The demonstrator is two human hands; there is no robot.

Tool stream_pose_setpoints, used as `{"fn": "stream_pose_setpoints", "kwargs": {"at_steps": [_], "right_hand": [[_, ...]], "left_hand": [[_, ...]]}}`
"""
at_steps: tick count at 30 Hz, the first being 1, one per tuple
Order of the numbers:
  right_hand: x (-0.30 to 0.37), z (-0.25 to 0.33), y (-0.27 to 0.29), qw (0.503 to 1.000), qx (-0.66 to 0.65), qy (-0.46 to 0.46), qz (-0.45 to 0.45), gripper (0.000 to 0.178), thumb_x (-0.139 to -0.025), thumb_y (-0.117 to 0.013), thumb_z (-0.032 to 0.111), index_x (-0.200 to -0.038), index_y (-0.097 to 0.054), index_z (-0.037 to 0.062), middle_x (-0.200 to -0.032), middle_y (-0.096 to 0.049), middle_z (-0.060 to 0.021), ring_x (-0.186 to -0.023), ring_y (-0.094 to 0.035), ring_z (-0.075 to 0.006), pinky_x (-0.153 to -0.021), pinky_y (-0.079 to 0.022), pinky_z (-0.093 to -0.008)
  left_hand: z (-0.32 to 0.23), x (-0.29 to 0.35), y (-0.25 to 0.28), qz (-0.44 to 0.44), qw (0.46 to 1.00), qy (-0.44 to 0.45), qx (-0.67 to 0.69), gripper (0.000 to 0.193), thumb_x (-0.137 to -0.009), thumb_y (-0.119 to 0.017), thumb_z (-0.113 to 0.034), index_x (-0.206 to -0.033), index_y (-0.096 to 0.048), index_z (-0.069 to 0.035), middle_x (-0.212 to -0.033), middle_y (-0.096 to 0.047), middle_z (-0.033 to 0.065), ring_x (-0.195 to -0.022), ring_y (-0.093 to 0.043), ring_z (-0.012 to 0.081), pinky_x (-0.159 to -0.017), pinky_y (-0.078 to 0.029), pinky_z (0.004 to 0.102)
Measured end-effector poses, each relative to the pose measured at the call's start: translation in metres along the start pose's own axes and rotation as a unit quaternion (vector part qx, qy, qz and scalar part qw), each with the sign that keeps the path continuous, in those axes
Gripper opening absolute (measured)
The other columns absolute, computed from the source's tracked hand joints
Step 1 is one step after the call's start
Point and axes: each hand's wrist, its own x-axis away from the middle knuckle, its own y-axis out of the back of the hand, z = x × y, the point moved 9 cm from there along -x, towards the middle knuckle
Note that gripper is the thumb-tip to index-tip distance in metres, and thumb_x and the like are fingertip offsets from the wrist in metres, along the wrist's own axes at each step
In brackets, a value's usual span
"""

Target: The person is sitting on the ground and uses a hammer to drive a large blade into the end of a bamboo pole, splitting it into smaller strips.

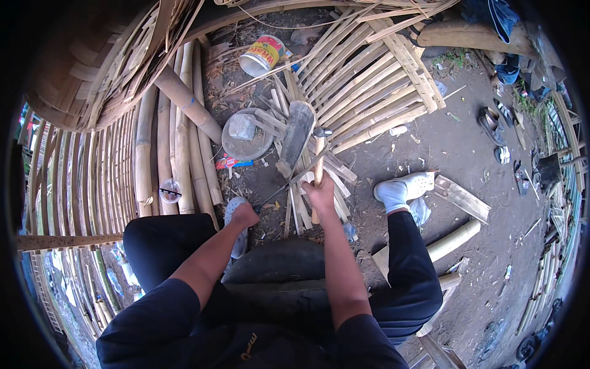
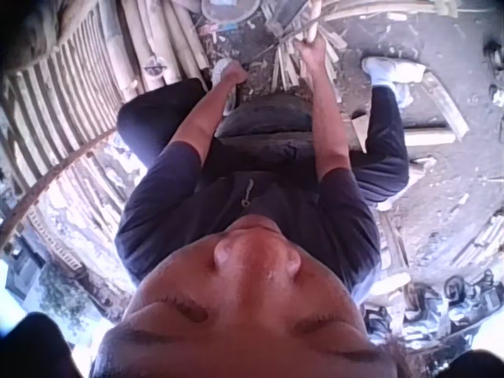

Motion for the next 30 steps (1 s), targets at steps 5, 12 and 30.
{"fn": "stream_pose_setpoints", "kwargs": {"at_steps": [5,12,30], "right_hand": [[-0.008,0.025,-0.003,0.995,-0.062,0.066,-0.047,0.011,-0.088,-0.063,0.011,-0.090,-0.064,0.0006,-0.060,-0.050,0.0045,-0.053,-0.043,-0.0046,-0.048,-0.036,-0.0248],[0.018,0.081,0.024,0.971,0.036,0.214,-0.095,0.012,-0.091,-0.060,0.010,-0.083,-0.062,0.0008,-0.059,-0.048,0.0044,-0.054,-0.040,-0.0037,-0.048,-0.034,-0.0250],[0.045,0.146,0.090,0.984,-0.022,0.151,-0.095,0.021,-0.094,-0.061,0.021,-0.085,-0.062,0.0022,-0.061,-0.047,0.0069,-0.054,-0.037,-0.0015,-0.046,-0.030,-0.0230]], "left_hand": [[-0.001,0.000,-0.008,0.006,0.999,0.022,0.030,0.045,-0.069,-0.064,-0.025,-0.105,-0.064,0.002,-0.109,-0.064,0.0218,-0.103,-0.063,0.0342,-0.089,-0.050,0.0424],[0.007,0.005,-0.020,0.036,0.993,0.065,0.096,0.047,-0.070,-0.066,-0.027,-0.107,-0.063,0.001,-0.113,-0.064,0.0201,-0.105,-0.062,0.0335,-0.088,-0.051,0.0409],[-0.021,0.049,0.099,0.106,0.993,-0.033,0.034,0.026,-0.068,-0.069,-0.025,-0.057,-0.065,-0.001,-0.061,-0.066,0.0096,-0.057,-0.065,0.0210,-0.059,-0.052,0.0343]]}}
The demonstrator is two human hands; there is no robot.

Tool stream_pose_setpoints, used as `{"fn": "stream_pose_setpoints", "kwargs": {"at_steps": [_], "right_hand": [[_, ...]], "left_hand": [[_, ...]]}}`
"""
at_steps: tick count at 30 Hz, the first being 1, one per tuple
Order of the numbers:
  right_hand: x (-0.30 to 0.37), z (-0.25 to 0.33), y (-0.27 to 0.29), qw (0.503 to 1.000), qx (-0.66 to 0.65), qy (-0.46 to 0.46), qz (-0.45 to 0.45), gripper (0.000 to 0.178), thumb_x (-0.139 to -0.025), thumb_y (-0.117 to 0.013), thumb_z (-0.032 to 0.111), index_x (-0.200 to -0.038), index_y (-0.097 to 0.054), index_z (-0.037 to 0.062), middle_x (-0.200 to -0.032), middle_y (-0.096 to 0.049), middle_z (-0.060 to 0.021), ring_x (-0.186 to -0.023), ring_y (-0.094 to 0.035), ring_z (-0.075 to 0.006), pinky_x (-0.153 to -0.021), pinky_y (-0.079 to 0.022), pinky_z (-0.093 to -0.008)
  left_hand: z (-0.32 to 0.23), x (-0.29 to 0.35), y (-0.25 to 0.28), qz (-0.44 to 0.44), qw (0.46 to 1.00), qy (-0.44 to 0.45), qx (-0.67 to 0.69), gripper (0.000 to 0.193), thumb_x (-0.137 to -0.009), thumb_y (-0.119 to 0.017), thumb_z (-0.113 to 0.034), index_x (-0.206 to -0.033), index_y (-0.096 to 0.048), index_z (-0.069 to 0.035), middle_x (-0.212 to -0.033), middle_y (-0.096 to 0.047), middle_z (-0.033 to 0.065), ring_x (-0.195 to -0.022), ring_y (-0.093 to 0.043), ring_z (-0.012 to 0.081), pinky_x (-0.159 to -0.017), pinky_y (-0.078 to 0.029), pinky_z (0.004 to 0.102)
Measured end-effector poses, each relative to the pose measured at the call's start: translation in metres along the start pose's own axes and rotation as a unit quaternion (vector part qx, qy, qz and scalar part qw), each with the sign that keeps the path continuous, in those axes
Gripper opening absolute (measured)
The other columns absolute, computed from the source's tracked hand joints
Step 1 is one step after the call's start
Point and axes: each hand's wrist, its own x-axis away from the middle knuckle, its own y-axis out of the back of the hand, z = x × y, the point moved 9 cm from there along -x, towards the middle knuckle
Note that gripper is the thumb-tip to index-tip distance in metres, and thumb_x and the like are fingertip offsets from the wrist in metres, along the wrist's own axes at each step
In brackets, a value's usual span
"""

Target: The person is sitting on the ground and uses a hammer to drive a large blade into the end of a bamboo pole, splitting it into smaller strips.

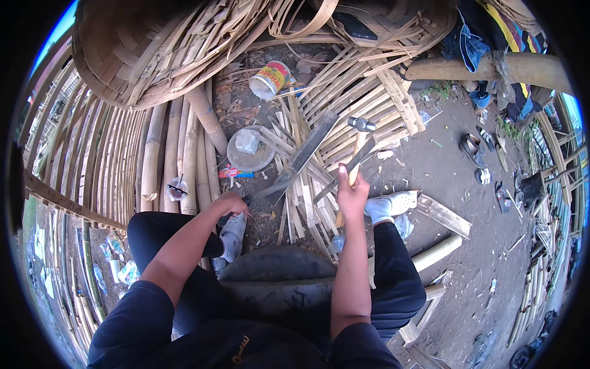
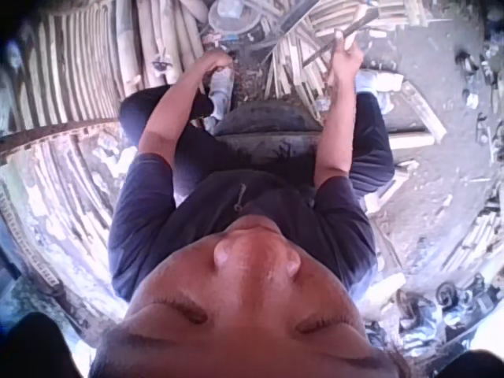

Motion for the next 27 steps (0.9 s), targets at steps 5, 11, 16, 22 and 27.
{"fn": "stream_pose_setpoints", "kwargs": {"at_steps": [5,11,16,22,27], "right_hand": [[0.012,0.000,-0.012,0.996,0.036,-0.056,0.063,0.024,-0.092,-0.064,0.021,-0.077,-0.060,0.0019,-0.059,-0.044,0.0076,-0.054,-0.036,-0.0021,-0.047,-0.029,-0.0234],[0.020,0.014,-0.044,0.988,0.099,0.002,0.118,0.019,-0.087,-0.067,0.014,-0.077,-0.061,-0.0008,-0.061,-0.049,0.0052,-0.058,-0.039,-0.0041,-0.051,-0.034,-0.0251],[0.016,0.033,-0.084,0.956,0.204,0.074,0.199,0.016,-0.083,-0.067,0.013,-0.081,-0.061,-0.0017,-0.060,-0.052,-0.0089,-0.057,-0.045,-0.0109,-0.056,-0.042,-0.0322],[-0.001,0.117,-0.154,0.882,0.279,0.285,0.249,0.008,-0.078,-0.067,0.011,-0.085,-0.065,0.0069,-0.067,-0.062,-0.0159,-0.062,-0.060,-0.0380,-0.056,-0.047,-0.0430],[-0.028,0.166,-0.228,0.725,0.359,0.519,0.277,0.022,-0.076,-0.060,0.009,-0.096,-0.067,0.0165,-0.071,-0.066,-0.0127,-0.063,-0.064,-0.0331,-0.058,-0.051,-0.0440]], "left_hand": [[0.008,0.102,0.109,-0.065,0.993,0.019,-0.099,0.027,-0.067,-0.070,-0.022,-0.052,-0.062,-0.001,-0.057,-0.064,0.0099,-0.051,-0.063,0.0198,-0.057,-0.052,0.0339],[0.037,0.171,0.135,-0.144,0.988,0.004,0.059,0.039,-0.070,-0.074,-0.028,-0.050,-0.058,0.001,-0.052,-0.060,0.0114,-0.047,-0.061,0.0218,-0.056,-0.051,0.0330],[0.047,0.175,0.140,-0.147,0.988,0.008,0.052,0.045,-0.070,-0.075,-0.033,-0.049,-0.058,0.002,-0.049,-0.059,0.0116,-0.049,-0.062,0.0238,-0.058,-0.052,0.0352],[0.062,0.165,0.143,-0.142,0.989,0.020,-0.018,0.047,-0.069,-0.078,-0.038,-0.050,-0.062,0.002,-0.052,-0.061,0.0137,-0.055,-0.066,0.0252,-0.061,-0.053,0.0358],[0.069,0.164,0.146,-0.131,0.987,0.013,-0.088,0.044,-0.068,-0.078,-0.039,-0.054,-0.065,0.001,-0.056,-0.063,0.0133,-0.058,-0.066,0.0245,-0.062,-0.053,0.0353]]}}
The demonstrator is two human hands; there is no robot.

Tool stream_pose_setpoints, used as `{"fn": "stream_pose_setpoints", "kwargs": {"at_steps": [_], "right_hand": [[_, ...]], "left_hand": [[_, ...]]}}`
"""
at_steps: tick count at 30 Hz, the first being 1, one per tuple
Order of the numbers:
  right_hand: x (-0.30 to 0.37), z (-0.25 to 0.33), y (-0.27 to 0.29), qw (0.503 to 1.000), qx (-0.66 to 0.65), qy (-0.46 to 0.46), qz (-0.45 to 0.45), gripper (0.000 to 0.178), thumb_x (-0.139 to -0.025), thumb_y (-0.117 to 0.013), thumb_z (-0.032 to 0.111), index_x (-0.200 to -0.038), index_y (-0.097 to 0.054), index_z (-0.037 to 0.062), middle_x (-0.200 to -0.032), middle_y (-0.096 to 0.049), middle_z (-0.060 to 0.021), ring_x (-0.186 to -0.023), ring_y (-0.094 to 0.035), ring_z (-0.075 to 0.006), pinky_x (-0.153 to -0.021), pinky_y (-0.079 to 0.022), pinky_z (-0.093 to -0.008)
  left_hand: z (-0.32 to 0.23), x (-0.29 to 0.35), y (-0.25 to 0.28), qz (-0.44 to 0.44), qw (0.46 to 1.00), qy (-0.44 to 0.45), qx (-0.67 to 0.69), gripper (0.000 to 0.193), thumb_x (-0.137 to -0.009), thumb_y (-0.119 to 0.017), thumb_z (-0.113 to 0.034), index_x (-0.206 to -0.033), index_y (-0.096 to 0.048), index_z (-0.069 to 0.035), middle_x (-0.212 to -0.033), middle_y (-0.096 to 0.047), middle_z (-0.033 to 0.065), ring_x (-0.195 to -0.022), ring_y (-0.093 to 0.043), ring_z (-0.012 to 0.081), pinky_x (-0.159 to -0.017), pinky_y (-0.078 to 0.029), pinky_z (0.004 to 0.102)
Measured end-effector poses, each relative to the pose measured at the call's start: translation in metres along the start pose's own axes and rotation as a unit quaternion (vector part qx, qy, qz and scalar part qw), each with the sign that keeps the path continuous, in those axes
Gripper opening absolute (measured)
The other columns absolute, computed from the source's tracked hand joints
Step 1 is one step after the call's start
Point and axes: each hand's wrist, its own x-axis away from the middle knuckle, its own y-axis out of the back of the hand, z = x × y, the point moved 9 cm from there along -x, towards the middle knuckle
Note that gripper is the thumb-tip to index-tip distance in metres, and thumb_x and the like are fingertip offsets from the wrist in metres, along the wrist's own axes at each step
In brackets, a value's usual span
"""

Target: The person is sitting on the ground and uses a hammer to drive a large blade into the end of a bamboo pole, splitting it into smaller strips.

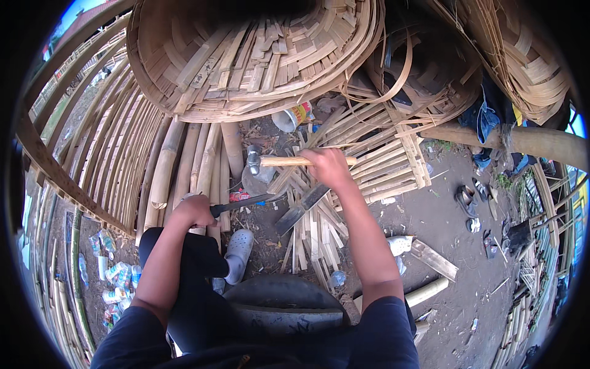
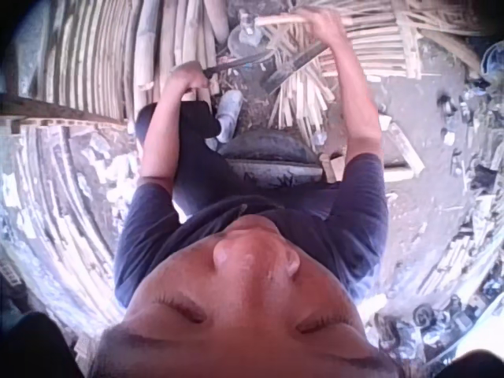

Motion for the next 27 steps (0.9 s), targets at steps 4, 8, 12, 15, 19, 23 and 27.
{"fn": "stream_pose_setpoints", "kwargs": {"at_steps": [4,8,12,15,19,23,27], "right_hand": [[-0.041,-0.059,-0.046,0.975,0.166,0.032,0.142,0.028,-0.079,-0.055,0.010,-0.103,-0.066,0.0186,-0.076,-0.067,-0.0131,-0.070,-0.066,-0.0295,-0.060,-0.052,-0.0421],[0.006,-0.142,-0.098,0.930,0.281,-0.044,0.233,0.027,-0.082,-0.053,0.009,-0.104,-0.067,0.0140,-0.077,-0.067,-0.0129,-0.076,-0.067,-0.0302,-0.066,-0.052,-0.0425],[0.116,-0.186,-0.126,0.882,0.250,-0.278,0.288,0.016,-0.080,-0.062,0.020,-0.089,-0.069,0.0092,-0.086,-0.069,-0.0143,-0.086,-0.067,-0.0293,-0.077,-0.054,-0.0398],[0.194,-0.172,-0.138,0.843,0.174,-0.407,0.304,0.022,-0.076,-0.066,0.025,-0.094,-0.070,0.0119,-0.098,-0.068,-0.0167,-0.095,-0.066,-0.0278,-0.084,-0.053,-0.0377],[0.282,-0.159,-0.175,0.811,0.090,-0.483,0.318,0.031,-0.077,-0.066,0.028,-0.106,-0.068,0.0156,-0.101,-0.068,-0.0150,-0.096,-0.066,-0.0276,-0.085,-0.053,-0.0388],[0.326,-0.158,-0.215,0.784,-0.003,-0.557,0.273,0.032,-0.082,-0.064,0.036,-0.107,-0.067,0.0156,-0.094,-0.069,-0.0132,-0.083,-0.068,-0.0269,-0.078,-0.054,-0.0394],[0.323,-0.170,-0.231,0.806,-0.072,-0.575,0.119,0.022,-0.086,-0.064,0.029,-0.097,-0.070,0.0114,-0.072,-0.068,-0.0118,-0.060,-0.068,-0.0217,-0.066,-0.055,-0.0360]], "left_hand": [[0.011,-0.008,-0.006,0.031,0.999,0.018,-0.006,0.041,-0.066,-0.079,-0.040,-0.060,-0.068,-0.001,-0.062,-0.066,0.0108,-0.061,-0.067,0.0229,-0.063,-0.053,0.0349],[0.016,-0.005,-0.007,0.058,0.997,0.049,-0.021,0.038,-0.066,-0.080,-0.039,-0.063,-0.069,-0.003,-0.066,-0.068,0.0073,-0.062,-0.067,0.0209,-0.062,-0.053,0.0336],[0.019,-0.006,-0.008,0.055,0.996,0.061,-0.046,0.040,-0.065,-0.081,-0.042,-0.066,-0.070,-0.003,-0.070,-0.069,0.0070,-0.068,-0.069,0.0215,-0.065,-0.054,0.0335],[0.012,-0.003,-0.001,0.009,0.996,0.042,-0.083,0.042,-0.065,-0.081,-0.044,-0.069,-0.071,-0.003,-0.071,-0.070,0.0071,-0.070,-0.069,0.0228,-0.068,-0.054,0.0331],[-0.010,-0.007,-0.005,0.044,0.994,0.032,-0.091,0.047,-0.065,-0.081,-0.045,-0.078,-0.072,-0.001,-0.083,-0.071,0.0123,-0.081,-0.069,0.0264,-0.073,-0.054,0.0351],[-0.032,-0.003,-0.006,0.064,0.992,0.020,-0.106,0.049,-0.064,-0.081,-0.045,-0.083,-0.071,0.000,-0.090,-0.070,0.0154,-0.089,-0.068,0.0280,-0.075,-0.054,0.0367],[-0.056,0.000,-0.003,0.060,0.988,0.002,-0.146,0.053,-0.063,-0.082,-0.046,-0.087,-0.071,0.000,-0.091,-0.070,0.0156,-0.090,-0.068,0.0292,-0.078,-0.053,0.0373]]}}
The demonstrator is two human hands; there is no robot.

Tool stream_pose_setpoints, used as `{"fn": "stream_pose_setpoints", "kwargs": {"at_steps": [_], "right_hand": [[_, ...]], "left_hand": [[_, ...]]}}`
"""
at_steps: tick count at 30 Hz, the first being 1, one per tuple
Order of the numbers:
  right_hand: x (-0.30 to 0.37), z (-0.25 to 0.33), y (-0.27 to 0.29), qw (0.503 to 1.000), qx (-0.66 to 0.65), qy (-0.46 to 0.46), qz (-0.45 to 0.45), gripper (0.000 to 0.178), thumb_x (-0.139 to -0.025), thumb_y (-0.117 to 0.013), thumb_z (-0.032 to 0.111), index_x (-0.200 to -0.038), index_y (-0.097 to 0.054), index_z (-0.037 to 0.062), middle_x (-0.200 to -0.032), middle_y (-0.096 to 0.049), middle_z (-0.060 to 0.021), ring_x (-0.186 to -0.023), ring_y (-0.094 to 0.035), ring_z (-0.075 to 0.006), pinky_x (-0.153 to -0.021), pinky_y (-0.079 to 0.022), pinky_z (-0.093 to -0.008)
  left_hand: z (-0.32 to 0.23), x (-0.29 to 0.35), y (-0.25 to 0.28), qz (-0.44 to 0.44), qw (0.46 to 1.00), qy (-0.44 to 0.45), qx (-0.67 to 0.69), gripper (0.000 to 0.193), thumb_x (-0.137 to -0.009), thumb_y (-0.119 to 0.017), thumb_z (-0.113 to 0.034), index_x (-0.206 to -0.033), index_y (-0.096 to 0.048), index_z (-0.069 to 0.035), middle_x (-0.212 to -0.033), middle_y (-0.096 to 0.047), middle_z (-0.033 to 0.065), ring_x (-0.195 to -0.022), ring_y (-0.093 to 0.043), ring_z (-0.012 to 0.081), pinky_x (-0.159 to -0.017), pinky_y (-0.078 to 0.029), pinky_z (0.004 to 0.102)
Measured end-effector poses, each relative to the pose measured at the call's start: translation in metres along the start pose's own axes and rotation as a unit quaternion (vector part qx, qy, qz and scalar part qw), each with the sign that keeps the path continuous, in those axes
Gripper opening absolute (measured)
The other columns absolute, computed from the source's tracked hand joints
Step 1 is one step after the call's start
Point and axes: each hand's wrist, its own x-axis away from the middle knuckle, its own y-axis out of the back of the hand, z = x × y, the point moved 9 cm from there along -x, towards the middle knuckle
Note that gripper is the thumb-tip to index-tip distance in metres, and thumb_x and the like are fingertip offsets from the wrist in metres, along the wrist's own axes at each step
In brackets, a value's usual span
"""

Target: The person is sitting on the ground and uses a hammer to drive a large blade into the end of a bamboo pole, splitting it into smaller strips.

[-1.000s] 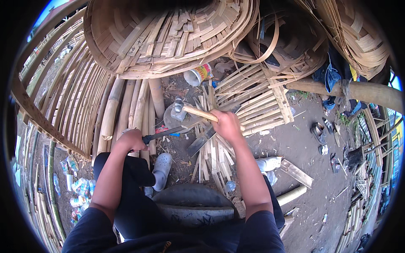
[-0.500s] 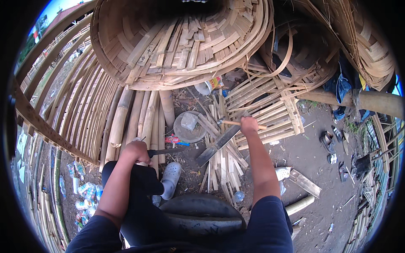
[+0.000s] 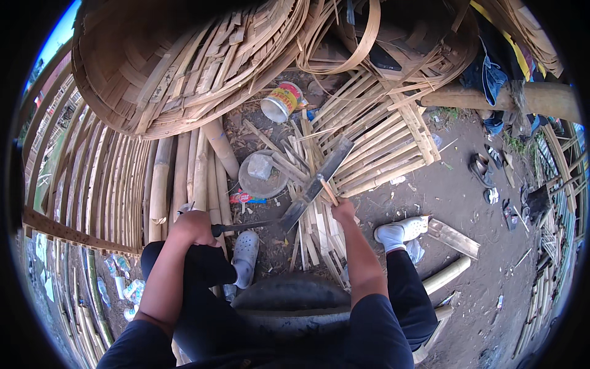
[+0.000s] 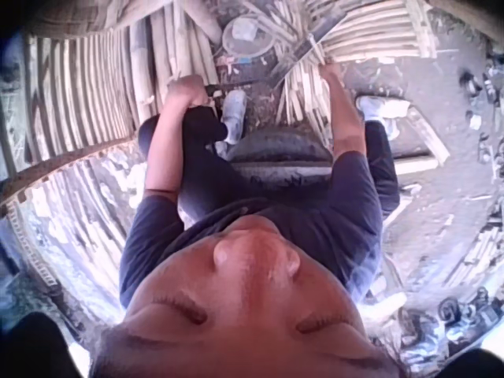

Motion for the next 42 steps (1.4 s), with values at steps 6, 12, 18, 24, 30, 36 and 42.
{"fn": "stream_pose_setpoints", "kwargs": {"at_steps": [6,12,18,24,30,36,42], "right_hand": [[-0.037,0.029,-0.001,0.979,-0.184,-0.049,-0.077,0.012,-0.077,-0.064,0.012,-0.086,-0.072,0.0095,-0.067,-0.065,-0.0131,-0.069,-0.068,-0.0232,-0.066,-0.052,-0.0360],[-0.075,0.027,-0.010,0.956,-0.225,-0.074,-0.175,0.011,-0.073,-0.061,0.009,-0.077,-0.070,0.0090,-0.069,-0.065,-0.0127,-0.068,-0.066,-0.0265,-0.064,-0.050,-0.0373],[-0.092,-0.001,-0.019,0.932,-0.249,-0.158,-0.213,0.016,-0.076,-0.067,0.021,-0.079,-0.072,0.0065,-0.072,-0.067,-0.0178,-0.070,-0.067,-0.0331,-0.067,-0.053,-0.0428],[-0.091,0.009,-0.015,0.936,-0.249,-0.133,-0.211,0.015,-0.074,-0.069,0.021,-0.080,-0.073,0.0086,-0.070,-0.067,-0.0155,-0.071,-0.067,-0.0322,-0.068,-0.053,-0.0416],[-0.087,0.020,-0.011,0.963,-0.179,-0.138,-0.148,0.017,-0.071,-0.076,0.024,-0.085,-0.072,0.0152,-0.077,-0.069,-0.0093,-0.075,-0.066,-0.0273,-0.070,-0.052,-0.0391],[-0.069,0.026,-0.021,0.969,-0.104,-0.195,-0.112,0.023,-0.078,-0.067,0.027,-0.099,-0.069,0.0175,-0.097,-0.069,-0.0138,-0.092,-0.066,-0.0317,-0.081,-0.053,-0.0419],[-0.070,0.035,-0.016,0.965,-0.166,-0.156,-0.132,0.024,-0.074,-0.070,0.025,-0.096,-0.071,0.0162,-0.086,-0.070,-0.0129,-0.082,-0.067,-0.0310,-0.075,-0.053,-0.0419]], "left_hand": [[-0.016,-0.014,-0.005,0.019,0.999,-0.014,-0.042,0.059,-0.063,-0.081,-0.048,-0.095,-0.070,0.001,-0.101,-0.068,0.0177,-0.096,-0.066,0.0318,-0.082,-0.053,0.0395],[-0.032,-0.020,0.010,-0.013,0.996,-0.046,-0.073,0.057,-0.065,-0.076,-0.055,-0.086,-0.072,-0.002,-0.085,-0.069,0.0171,-0.085,-0.067,0.0336,-0.080,-0.051,0.0402],[-0.045,-0.026,0.020,0.000,0.996,-0.047,-0.075,0.053,-0.066,-0.076,-0.052,-0.087,-0.073,-0.003,-0.086,-0.068,0.0176,-0.085,-0.067,0.0328,-0.079,-0.051,0.0397],[-0.047,-0.028,0.029,0.017,0.998,-0.027,-0.061,0.055,-0.065,-0.079,-0.045,-0.092,-0.070,0.001,-0.096,-0.068,0.0186,-0.094,-0.066,0.0338,-0.082,-0.053,0.0403],[-0.050,-0.020,0.035,-0.002,0.999,-0.013,-0.040,0.055,-0.064,-0.080,-0.045,-0.092,-0.070,0.001,-0.096,-0.068,0.0185,-0.094,-0.066,0.0332,-0.083,-0.052,0.0404],[-0.046,-0.018,0.030,0.019,0.998,-0.021,-0.053,0.054,-0.064,-0.080,-0.045,-0.091,-0.070,0.001,-0.096,-0.068,0.0190,-0.094,-0.066,0.0333,-0.083,-0.052,0.0406],[-0.048,-0.026,0.035,-0.012,0.998,-0.019,-0.058,0.050,-0.064,-0.079,-0.048,-0.086,-0.072,-0.004,-0.085,-0.068,0.0174,-0.084,-0.066,0.0331,-0.077,-0.052,0.0399]]}}
